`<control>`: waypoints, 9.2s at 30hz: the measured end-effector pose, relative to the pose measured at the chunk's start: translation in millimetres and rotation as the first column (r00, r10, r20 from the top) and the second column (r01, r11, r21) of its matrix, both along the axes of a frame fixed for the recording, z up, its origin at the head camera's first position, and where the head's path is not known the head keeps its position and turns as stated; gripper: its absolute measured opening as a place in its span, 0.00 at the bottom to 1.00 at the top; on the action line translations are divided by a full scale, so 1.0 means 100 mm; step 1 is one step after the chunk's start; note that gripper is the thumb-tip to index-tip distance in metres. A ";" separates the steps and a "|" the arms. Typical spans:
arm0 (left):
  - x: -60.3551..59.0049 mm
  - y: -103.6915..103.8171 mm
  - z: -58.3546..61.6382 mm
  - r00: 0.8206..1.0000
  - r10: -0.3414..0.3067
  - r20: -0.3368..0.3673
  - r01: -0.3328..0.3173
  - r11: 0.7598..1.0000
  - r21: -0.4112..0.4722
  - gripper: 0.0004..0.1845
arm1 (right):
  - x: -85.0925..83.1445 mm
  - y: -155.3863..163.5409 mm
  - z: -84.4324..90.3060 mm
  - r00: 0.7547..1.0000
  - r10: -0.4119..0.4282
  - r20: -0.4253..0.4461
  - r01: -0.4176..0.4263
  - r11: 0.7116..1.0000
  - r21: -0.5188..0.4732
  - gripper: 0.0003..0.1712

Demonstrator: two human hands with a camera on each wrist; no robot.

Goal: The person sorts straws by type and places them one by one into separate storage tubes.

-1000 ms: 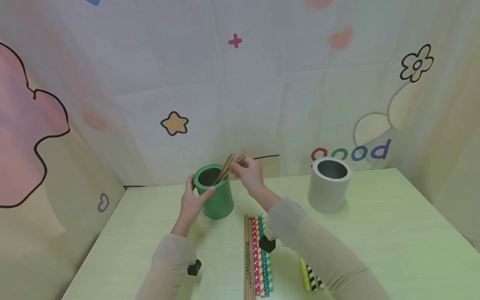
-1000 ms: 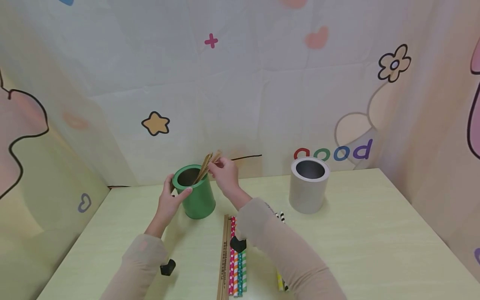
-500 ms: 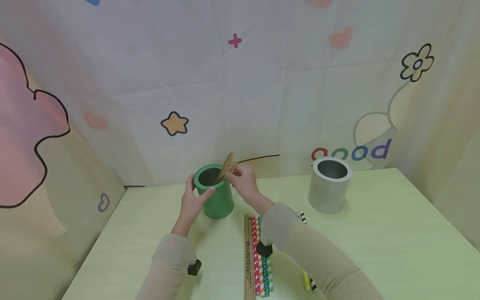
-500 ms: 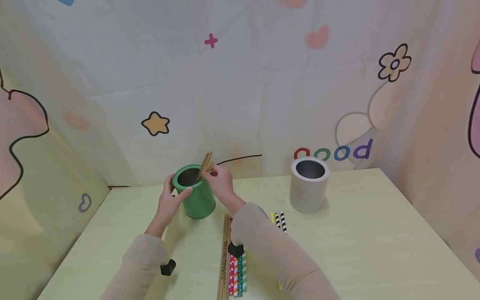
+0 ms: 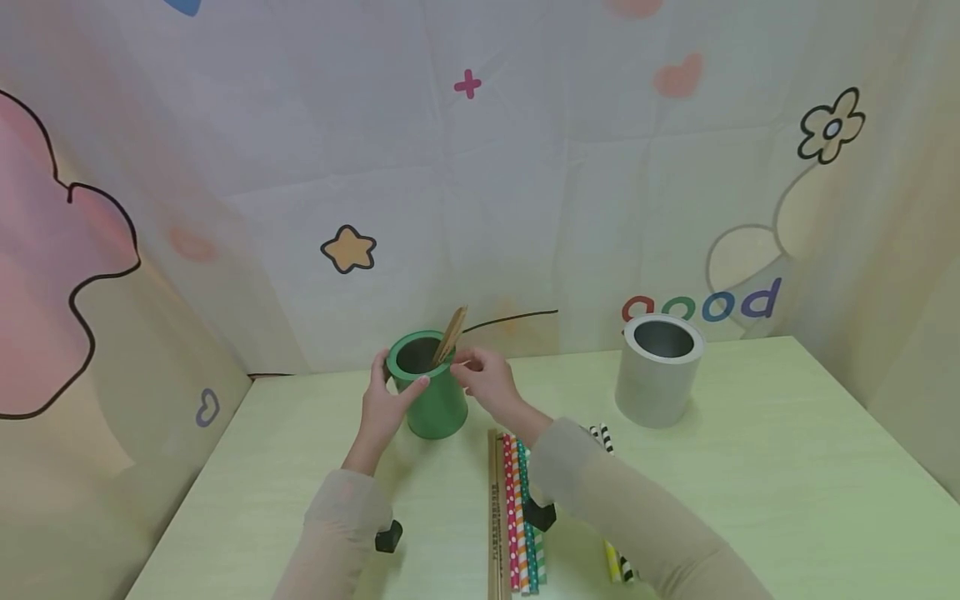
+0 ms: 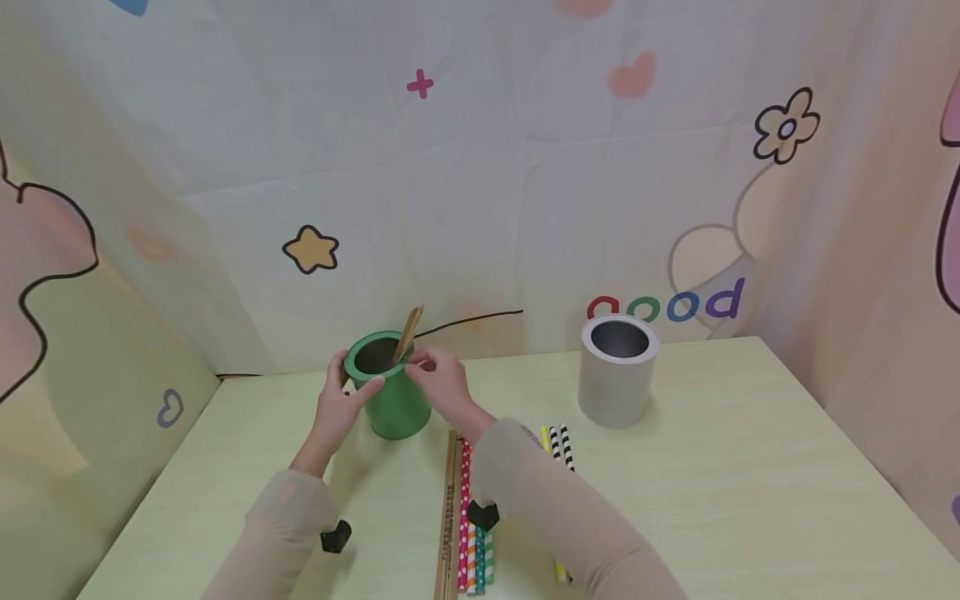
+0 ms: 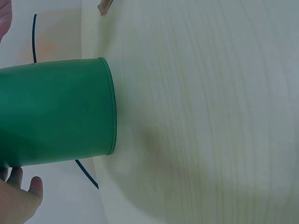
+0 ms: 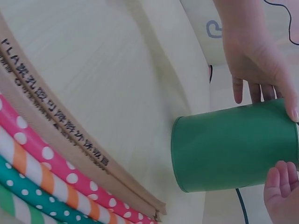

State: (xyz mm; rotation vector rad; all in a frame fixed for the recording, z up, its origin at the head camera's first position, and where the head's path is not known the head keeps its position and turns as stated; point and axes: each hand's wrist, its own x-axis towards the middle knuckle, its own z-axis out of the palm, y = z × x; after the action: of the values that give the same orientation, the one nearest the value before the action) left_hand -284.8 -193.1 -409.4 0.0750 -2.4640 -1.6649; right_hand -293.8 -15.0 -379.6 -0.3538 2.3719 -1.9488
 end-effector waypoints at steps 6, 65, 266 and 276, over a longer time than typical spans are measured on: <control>0.01 0.01 0.01 1.000 -0.002 0.000 0.002 1.000 0.005 0.47 | 0.05 0.05 -0.10 0.999 0.034 0.040 -0.034 0.999 -0.005 0.13; 0.02 0.01 0.03 1.000 -0.007 0.008 0.007 1.000 0.000 0.48 | 0.55 0.55 -0.69 0.960 0.149 0.238 -0.209 0.945 0.251 0.11; 0.00 0.00 0.00 1.000 -0.010 0.010 0.010 1.000 0.016 0.48 | -0.03 0.04 -0.03 0.998 0.012 0.056 -0.008 0.998 -0.063 0.13; 0.03 0.02 0.04 1.000 -0.010 0.004 0.010 1.000 0.012 0.47 | 0.11 0.14 -0.10 0.979 0.081 0.185 -0.084 0.996 0.004 0.21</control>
State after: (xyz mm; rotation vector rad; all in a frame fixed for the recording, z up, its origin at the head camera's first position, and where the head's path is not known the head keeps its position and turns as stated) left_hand -281.8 -191.2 -405.9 0.0680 -2.4614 -1.6853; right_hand -282.8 -1.1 -389.6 -0.2541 2.2159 -1.8441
